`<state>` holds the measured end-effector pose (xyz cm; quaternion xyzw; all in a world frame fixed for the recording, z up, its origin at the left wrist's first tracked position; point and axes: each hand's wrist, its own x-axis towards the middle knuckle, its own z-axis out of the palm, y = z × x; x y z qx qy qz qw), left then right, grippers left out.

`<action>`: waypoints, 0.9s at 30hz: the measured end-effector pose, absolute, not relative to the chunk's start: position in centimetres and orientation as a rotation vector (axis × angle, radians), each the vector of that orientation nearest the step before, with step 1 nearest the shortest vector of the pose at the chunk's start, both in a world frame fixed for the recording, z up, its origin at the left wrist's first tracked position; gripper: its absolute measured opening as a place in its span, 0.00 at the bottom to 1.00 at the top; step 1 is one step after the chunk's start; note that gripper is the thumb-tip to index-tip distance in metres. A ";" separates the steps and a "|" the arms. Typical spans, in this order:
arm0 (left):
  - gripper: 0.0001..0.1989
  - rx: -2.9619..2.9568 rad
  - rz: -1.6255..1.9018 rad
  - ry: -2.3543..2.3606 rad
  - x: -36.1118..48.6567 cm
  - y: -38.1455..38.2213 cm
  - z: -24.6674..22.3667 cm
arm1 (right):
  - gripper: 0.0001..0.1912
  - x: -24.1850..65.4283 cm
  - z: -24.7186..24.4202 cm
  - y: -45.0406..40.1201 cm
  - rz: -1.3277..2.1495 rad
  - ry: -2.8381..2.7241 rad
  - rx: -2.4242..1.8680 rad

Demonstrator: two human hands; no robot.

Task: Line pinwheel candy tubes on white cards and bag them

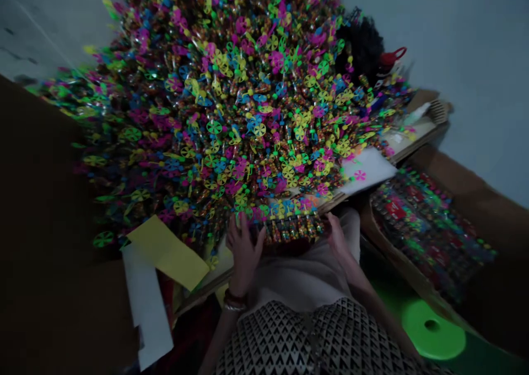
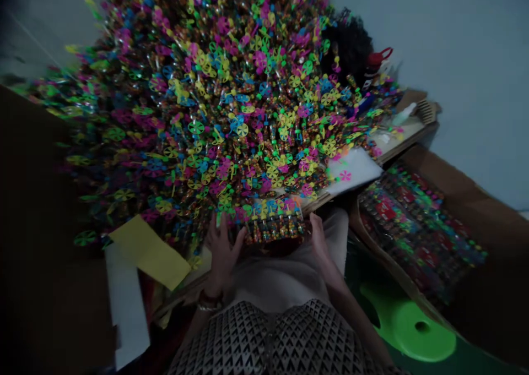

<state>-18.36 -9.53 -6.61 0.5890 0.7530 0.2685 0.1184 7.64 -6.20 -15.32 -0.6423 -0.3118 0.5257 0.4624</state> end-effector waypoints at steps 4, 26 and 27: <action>0.31 1.911 0.956 1.965 -15.5 -8.8 -5.6 | 0.26 9.9 -14.7 -5.1 1.158 -0.762 -1.671; 0.19 2.696 0.980 1.253 -13.0 -5.0 -5.8 | 0.20 28.0 -9.3 22.2 0.551 -0.862 -1.478; 0.18 2.695 0.967 1.263 -13.0 -4.6 -5.6 | 0.19 28.1 -9.5 22.7 0.532 -0.854 -1.482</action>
